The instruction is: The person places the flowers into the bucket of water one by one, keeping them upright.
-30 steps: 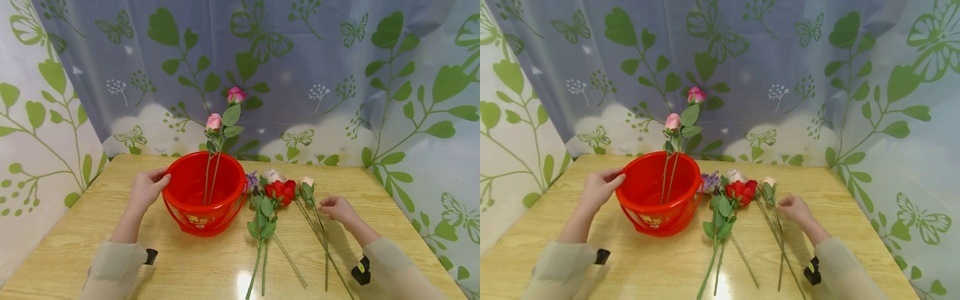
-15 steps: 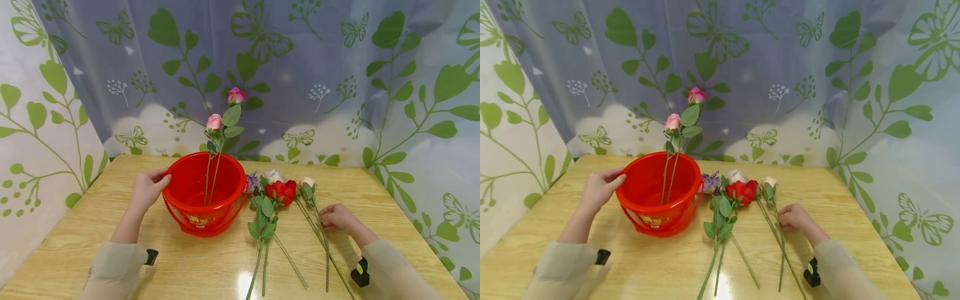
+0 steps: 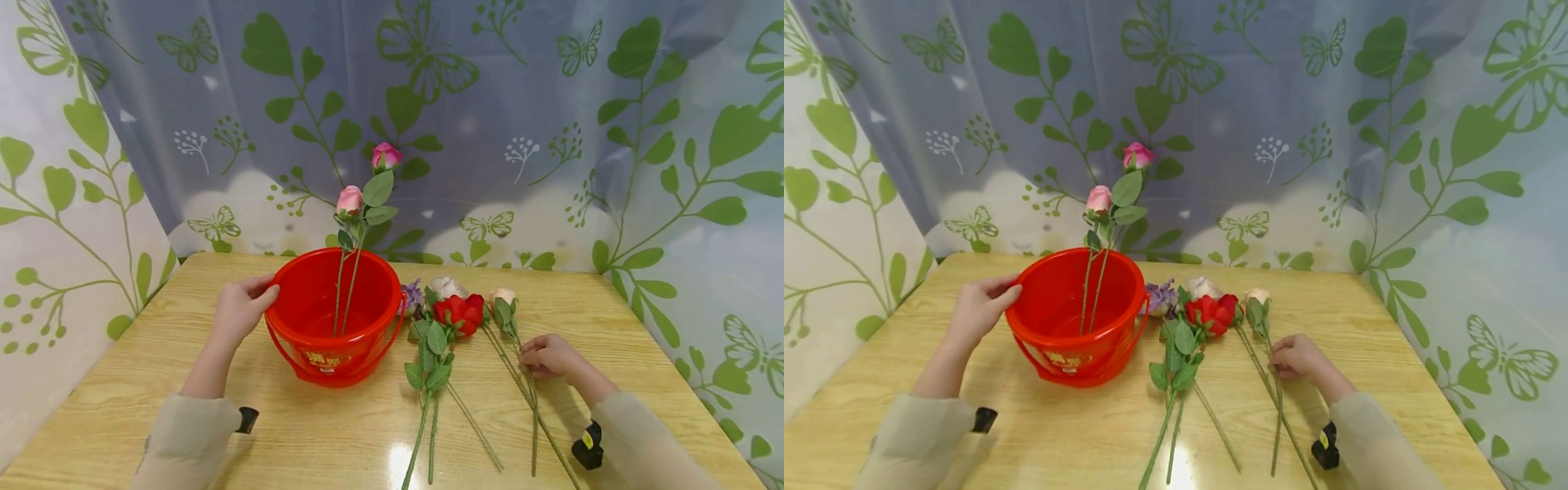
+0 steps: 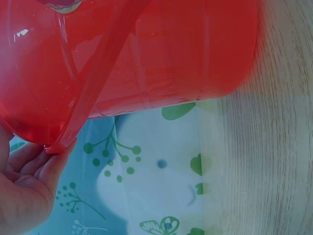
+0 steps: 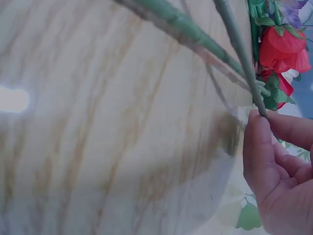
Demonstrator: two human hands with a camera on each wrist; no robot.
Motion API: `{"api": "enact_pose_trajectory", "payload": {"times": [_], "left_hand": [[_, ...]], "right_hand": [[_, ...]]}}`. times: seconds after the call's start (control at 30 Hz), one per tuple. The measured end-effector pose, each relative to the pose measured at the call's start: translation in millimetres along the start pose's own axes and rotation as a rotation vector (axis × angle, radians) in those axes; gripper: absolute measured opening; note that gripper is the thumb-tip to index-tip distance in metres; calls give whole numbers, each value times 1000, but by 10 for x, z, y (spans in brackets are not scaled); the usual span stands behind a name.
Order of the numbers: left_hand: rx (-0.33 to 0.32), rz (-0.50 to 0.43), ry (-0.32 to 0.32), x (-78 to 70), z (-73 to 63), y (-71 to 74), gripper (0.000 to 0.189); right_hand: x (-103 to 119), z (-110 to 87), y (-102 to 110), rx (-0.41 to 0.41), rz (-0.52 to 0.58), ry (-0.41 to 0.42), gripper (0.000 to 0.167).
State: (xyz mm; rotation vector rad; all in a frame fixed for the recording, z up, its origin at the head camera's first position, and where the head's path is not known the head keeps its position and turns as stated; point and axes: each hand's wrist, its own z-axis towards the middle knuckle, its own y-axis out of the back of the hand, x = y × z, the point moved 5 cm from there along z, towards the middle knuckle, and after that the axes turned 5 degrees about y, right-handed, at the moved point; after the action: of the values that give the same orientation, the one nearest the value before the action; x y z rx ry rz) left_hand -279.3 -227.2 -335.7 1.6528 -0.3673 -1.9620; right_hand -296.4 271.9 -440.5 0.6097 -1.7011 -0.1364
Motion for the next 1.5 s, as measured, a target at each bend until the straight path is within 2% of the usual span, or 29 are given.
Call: {"api": "enact_pose_trajectory", "payload": {"times": [0.27,0.73,0.97,1.33,1.5], "left_hand": [[-6,2,-6,0,-2,10,36],[-12,19,-2,-13,-1,28,36],[-13,30,-6,-21,2,20,35],[-5,28,-5,-20,4,14,35],[-6,21,-5,-24,-3,9,35]], "right_hand": [[142,-67,41,-36,-25,28,35],[472,-206,140,-48,77,108,38],[684,-284,137,-83,131,182,41],[1159,-356,86,-150,273,295,25],[1374,-351,80,-193,353,340,23]]}}
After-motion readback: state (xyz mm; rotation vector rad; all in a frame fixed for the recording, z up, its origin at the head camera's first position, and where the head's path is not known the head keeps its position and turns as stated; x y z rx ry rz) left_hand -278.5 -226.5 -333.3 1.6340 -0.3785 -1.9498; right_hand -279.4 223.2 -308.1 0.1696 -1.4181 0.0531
